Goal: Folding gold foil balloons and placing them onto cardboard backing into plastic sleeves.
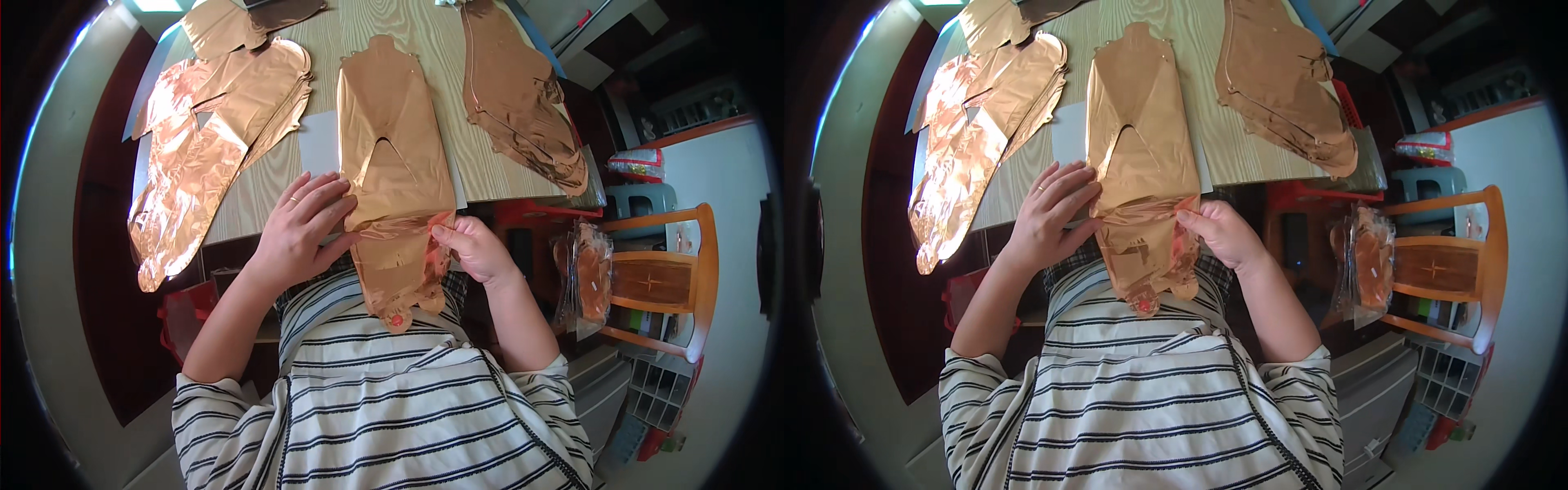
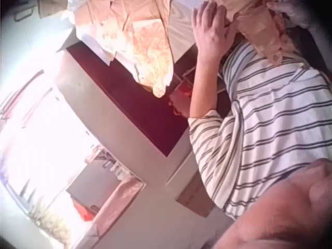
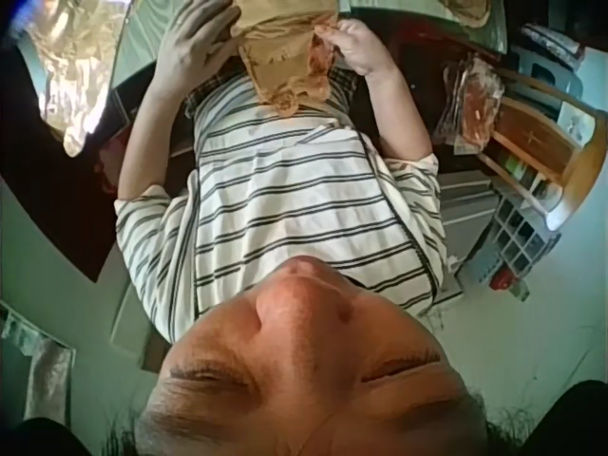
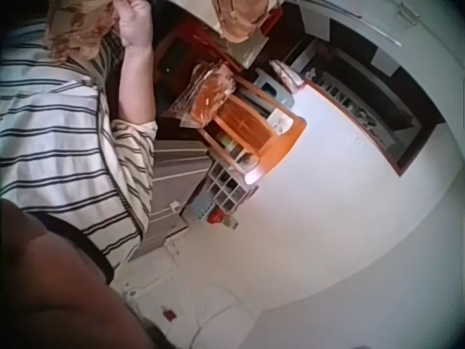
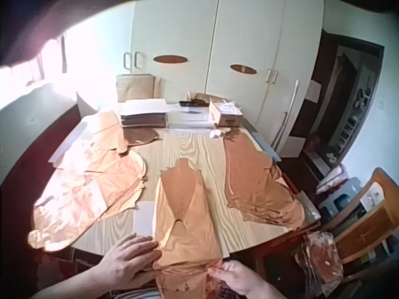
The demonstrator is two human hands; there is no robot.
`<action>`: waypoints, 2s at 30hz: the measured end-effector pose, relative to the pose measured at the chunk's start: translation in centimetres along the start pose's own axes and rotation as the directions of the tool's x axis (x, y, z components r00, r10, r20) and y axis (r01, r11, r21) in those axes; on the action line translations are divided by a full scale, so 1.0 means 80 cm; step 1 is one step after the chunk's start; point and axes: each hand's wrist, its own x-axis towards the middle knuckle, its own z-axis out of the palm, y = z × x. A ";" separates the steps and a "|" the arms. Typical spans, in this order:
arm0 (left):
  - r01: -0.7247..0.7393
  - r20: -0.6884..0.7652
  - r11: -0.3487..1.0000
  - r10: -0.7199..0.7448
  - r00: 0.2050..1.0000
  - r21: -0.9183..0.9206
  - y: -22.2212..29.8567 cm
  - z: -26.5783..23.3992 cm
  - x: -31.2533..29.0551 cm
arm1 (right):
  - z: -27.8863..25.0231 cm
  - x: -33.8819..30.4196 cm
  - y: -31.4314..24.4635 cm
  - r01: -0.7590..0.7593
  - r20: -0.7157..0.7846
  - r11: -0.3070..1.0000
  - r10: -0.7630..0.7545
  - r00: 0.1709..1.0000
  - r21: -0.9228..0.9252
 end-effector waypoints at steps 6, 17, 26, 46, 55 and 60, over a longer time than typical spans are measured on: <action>0.021 -0.034 0.999 -0.020 0.999 0.026 0.000 0.003 -0.003 | 0.001 -0.002 -0.014 0.102 -0.163 0.963 -0.146 0.976 -0.251; 0.006 -0.276 0.985 -0.054 0.960 -0.170 0.024 0.005 -0.016 | 0.044 -0.006 -0.028 0.195 -0.352 0.961 -0.254 0.901 -0.195; 0.536 0.361 0.054 -0.683 0.635 -0.842 0.068 0.034 -0.059 | 0.034 -0.007 -0.024 0.141 -0.319 0.990 -0.142 0.937 -0.027; 0.434 0.374 -0.148 -0.782 0.499 -0.889 0.056 0.048 -0.039 | 0.053 -0.001 -0.018 0.146 -0.400 0.989 -0.137 0.906 -0.006; 0.436 0.385 -0.172 -0.797 0.465 -0.883 0.053 0.051 -0.037 | 0.038 0.003 -0.005 0.125 -0.376 0.992 -0.114 0.920 0.006; 0.381 0.393 -0.230 -0.811 0.434 -0.895 0.054 0.057 -0.035 | 0.050 0.002 -0.012 0.124 -0.401 0.992 -0.123 0.908 -0.023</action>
